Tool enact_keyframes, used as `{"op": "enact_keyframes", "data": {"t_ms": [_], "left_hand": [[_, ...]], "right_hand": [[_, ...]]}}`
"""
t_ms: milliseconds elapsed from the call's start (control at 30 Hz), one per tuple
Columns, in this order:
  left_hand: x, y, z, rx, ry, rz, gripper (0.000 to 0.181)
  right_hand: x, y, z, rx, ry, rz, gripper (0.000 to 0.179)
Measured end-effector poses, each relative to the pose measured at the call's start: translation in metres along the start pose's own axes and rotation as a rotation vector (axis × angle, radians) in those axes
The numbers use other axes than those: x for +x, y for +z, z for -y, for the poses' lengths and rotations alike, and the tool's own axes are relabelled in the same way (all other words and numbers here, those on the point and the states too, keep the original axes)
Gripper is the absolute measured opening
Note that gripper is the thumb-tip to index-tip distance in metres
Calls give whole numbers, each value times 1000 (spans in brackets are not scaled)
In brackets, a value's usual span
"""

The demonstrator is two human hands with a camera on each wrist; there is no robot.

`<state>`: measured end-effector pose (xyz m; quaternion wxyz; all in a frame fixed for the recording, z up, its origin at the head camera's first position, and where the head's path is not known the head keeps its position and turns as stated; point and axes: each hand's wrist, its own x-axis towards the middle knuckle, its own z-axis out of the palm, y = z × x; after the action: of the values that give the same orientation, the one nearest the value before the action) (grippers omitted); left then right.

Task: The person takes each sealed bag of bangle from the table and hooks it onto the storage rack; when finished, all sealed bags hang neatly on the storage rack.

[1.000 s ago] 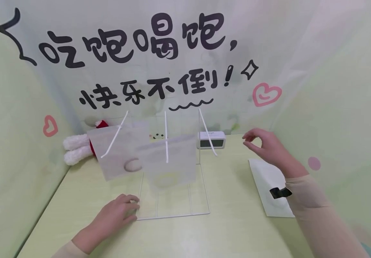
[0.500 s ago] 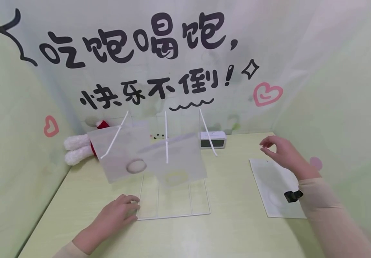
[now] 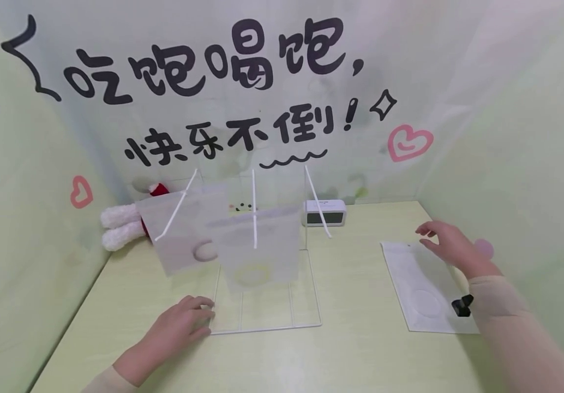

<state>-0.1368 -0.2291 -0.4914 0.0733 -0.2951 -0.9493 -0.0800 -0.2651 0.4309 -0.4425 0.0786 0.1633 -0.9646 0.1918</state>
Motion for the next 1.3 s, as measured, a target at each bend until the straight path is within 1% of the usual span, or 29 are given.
{"op": "enact_keyframes", "data": {"t_ms": [167,300,400,533,633,933,1133,1300], "left_hand": [[1,0,0,5,-3,-3,27],[0,-1,-1,1,-1,-11,26],[0,-1,-2,-1,4,-21,26],[1,-1,-2,2,9,-27,26],[1,-2,-2,1,10,-22,25],[0,-4,-4,-7,-1,0,24],[0,-4,-3,-5,0,9,24],[0,-3,-1,6,-2,10,25]], "right_hand": [[-3,4,-18,-9,54,71,29],[-3,6,-29,-21,88,127,28],[-4,9,-37,-13,134,168,28],[-4,13,-47,0,217,213,28],[-5,16,-53,-7,242,234,29],[-6,20,-60,-40,220,222,28],[-6,20,-61,-47,199,197,22],[-6,19,-59,-40,212,174,16]]}}
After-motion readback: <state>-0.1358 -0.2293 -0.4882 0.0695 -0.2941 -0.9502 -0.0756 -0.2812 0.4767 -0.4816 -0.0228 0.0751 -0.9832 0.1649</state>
